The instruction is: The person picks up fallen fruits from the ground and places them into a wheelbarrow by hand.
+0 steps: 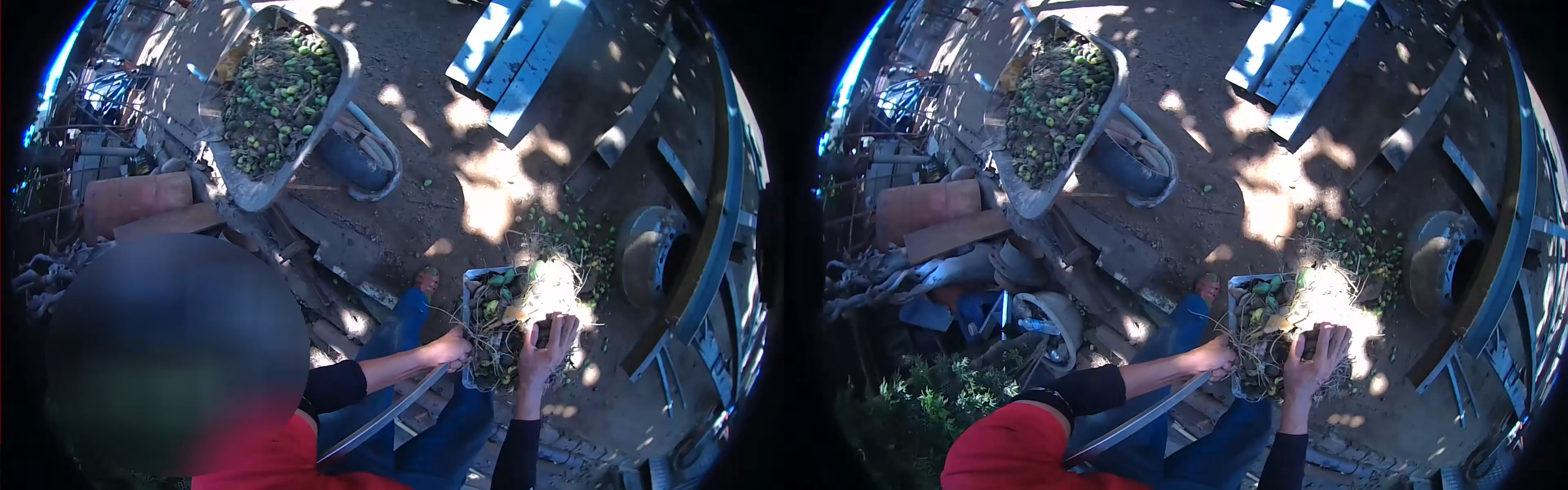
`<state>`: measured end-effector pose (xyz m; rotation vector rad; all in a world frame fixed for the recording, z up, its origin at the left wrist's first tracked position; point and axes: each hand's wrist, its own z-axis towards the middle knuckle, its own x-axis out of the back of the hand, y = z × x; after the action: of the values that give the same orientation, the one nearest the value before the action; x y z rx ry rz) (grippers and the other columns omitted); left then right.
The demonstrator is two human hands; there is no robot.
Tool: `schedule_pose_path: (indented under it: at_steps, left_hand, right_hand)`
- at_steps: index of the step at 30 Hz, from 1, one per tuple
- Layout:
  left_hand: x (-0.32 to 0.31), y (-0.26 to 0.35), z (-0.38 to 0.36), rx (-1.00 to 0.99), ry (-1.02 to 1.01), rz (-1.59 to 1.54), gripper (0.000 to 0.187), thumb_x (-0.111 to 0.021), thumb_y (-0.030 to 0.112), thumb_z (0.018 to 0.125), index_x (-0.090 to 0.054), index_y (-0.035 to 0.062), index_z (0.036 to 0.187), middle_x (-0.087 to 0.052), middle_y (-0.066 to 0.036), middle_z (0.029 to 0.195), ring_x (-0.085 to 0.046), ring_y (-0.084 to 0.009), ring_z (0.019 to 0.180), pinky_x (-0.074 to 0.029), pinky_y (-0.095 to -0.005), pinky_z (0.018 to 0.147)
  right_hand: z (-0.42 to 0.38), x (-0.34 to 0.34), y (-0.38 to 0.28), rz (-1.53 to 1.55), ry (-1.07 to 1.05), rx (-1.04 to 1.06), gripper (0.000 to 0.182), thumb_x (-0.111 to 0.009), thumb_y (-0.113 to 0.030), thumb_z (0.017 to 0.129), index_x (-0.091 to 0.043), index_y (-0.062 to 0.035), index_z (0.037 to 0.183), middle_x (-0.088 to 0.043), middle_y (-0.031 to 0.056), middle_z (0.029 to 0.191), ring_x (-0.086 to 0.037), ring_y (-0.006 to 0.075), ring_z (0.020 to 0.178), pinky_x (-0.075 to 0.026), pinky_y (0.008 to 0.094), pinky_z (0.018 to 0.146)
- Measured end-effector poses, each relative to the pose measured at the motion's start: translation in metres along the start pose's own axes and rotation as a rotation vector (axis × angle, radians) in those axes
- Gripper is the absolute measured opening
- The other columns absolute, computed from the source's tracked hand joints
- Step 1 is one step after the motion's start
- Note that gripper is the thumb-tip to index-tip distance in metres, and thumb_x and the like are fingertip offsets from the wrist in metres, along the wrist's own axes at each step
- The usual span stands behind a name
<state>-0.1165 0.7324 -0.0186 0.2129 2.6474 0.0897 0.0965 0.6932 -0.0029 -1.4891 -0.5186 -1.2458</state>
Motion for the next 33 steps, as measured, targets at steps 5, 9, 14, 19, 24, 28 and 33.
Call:
schedule_pose_path:
  at_steps: [5, 9, 14, 19, 24, 28, 33]
  left_hand:
    - [0.039, 0.030, -0.084, -0.167, -0.168, -0.124, 0.045, -0.045, -0.003, 0.085, -0.038, 0.0149, 0.125, -0.043, -0.003, 0.054, -0.043, -0.0116, 0.035, -0.034, -0.0292, 0.029]
    - [0.072, 0.094, -0.188, -0.274, -0.072, -0.240, 0.034, -0.043, -0.002, 0.084, -0.045, 0.0097, 0.117, -0.041, -0.001, 0.052, -0.041, -0.0111, 0.035, -0.032, -0.0296, 0.030]
    - [0.147, 0.136, -0.276, -0.377, -0.097, -0.606, 0.008, -0.045, 0.003, 0.086, -0.047, 0.0076, 0.093, -0.039, -0.001, 0.054, -0.038, -0.0120, 0.037, -0.029, -0.0315, 0.032]
    - [0.217, 0.176, -0.359, -0.544, 0.066, -0.719, 0.018, -0.046, 0.008, 0.083, -0.045, 0.0082, 0.066, -0.038, -0.002, 0.054, -0.037, -0.0129, 0.038, -0.027, -0.0312, 0.033]
    - [0.323, 0.224, -0.411, -0.635, 0.327, -0.735, 0.019, -0.043, 0.004, 0.081, -0.038, 0.0106, 0.064, -0.038, -0.002, 0.053, -0.034, -0.0111, 0.037, -0.025, -0.0293, 0.033]
    - [0.408, 0.298, -0.477, -0.713, 0.678, -0.636, 0.012, -0.046, 0.001, 0.081, -0.040, 0.0085, 0.074, -0.037, -0.002, 0.052, -0.037, -0.0129, 0.034, -0.030, -0.0328, 0.029]
    - [0.495, 0.445, -0.536, -0.835, 1.112, -0.197, 0.031, -0.058, 0.005, 0.079, -0.036, 0.0045, 0.101, -0.043, -0.004, 0.057, -0.041, -0.0135, 0.036, -0.032, -0.0306, 0.030]
  right_hand:
    - [0.073, 0.060, -0.154, 0.065, -0.541, -0.420, 0.049, -0.066, -0.030, 0.087, -0.056, -0.0023, 0.127, -0.046, 0.0293, 0.137, -0.050, 0.0375, 0.120, -0.039, 0.0470, 0.096]
    - [0.138, 0.076, -0.290, 0.048, -0.182, 0.314, 0.060, -0.067, -0.026, 0.083, -0.049, -0.0101, 0.138, -0.038, 0.0225, 0.148, -0.032, 0.0411, 0.138, -0.025, 0.0509, 0.113]
    - [0.186, 0.040, -0.441, 0.161, -0.251, 0.566, 0.057, -0.068, -0.027, 0.081, -0.054, -0.0133, 0.134, -0.040, 0.0230, 0.145, -0.032, 0.0427, 0.137, -0.022, 0.0572, 0.112]
    - [0.216, -0.020, -0.583, 0.250, -0.356, 0.816, 0.057, -0.068, -0.030, 0.081, -0.054, -0.0171, 0.135, -0.040, 0.0193, 0.146, -0.032, 0.0409, 0.138, -0.023, 0.0556, 0.113]
    - [0.243, -0.100, -0.703, 0.451, -0.591, 0.921, 0.059, -0.064, -0.029, 0.085, -0.047, -0.0144, 0.140, -0.037, 0.0250, 0.145, -0.032, 0.0443, 0.135, -0.023, 0.0548, 0.112]
    - [0.276, -0.174, -0.784, 0.738, -0.513, 0.903, 0.065, -0.060, -0.020, 0.089, -0.033, -0.0115, 0.147, -0.026, 0.0282, 0.150, -0.025, 0.0468, 0.138, -0.022, 0.0533, 0.113]
    - [0.324, -0.265, -0.852, 1.003, -0.498, 0.582, 0.073, -0.055, -0.012, 0.088, -0.020, -0.0067, 0.152, -0.021, 0.0293, 0.153, -0.017, 0.0450, 0.143, -0.019, 0.0464, 0.116]
